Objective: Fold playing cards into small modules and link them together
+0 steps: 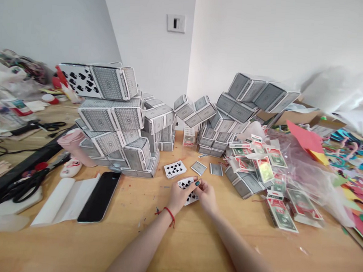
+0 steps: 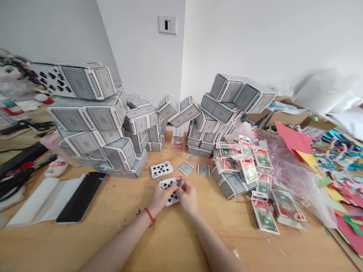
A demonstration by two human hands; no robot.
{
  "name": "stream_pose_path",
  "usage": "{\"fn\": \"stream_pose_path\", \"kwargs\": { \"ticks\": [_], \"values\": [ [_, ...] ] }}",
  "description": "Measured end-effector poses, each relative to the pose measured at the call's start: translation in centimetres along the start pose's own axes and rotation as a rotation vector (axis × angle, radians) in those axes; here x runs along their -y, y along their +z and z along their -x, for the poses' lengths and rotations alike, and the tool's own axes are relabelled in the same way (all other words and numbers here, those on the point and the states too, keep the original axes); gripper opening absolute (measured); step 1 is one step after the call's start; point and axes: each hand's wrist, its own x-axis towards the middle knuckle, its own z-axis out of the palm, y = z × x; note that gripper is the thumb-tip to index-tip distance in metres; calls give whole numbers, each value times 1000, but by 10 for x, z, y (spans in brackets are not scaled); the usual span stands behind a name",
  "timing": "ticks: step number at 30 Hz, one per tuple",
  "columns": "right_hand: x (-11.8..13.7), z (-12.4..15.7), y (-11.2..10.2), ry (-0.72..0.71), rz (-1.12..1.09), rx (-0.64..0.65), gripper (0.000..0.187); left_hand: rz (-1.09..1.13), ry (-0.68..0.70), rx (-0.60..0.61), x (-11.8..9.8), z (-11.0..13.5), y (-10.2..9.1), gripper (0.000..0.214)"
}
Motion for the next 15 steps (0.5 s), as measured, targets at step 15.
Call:
{"fn": "stream_pose_path", "kwargs": {
  "ticks": [15],
  "values": [
    [-5, 10, 10, -192, 296, 194, 30, 422, -230, -145, 4, -13, -3, 28]
  ]
}}
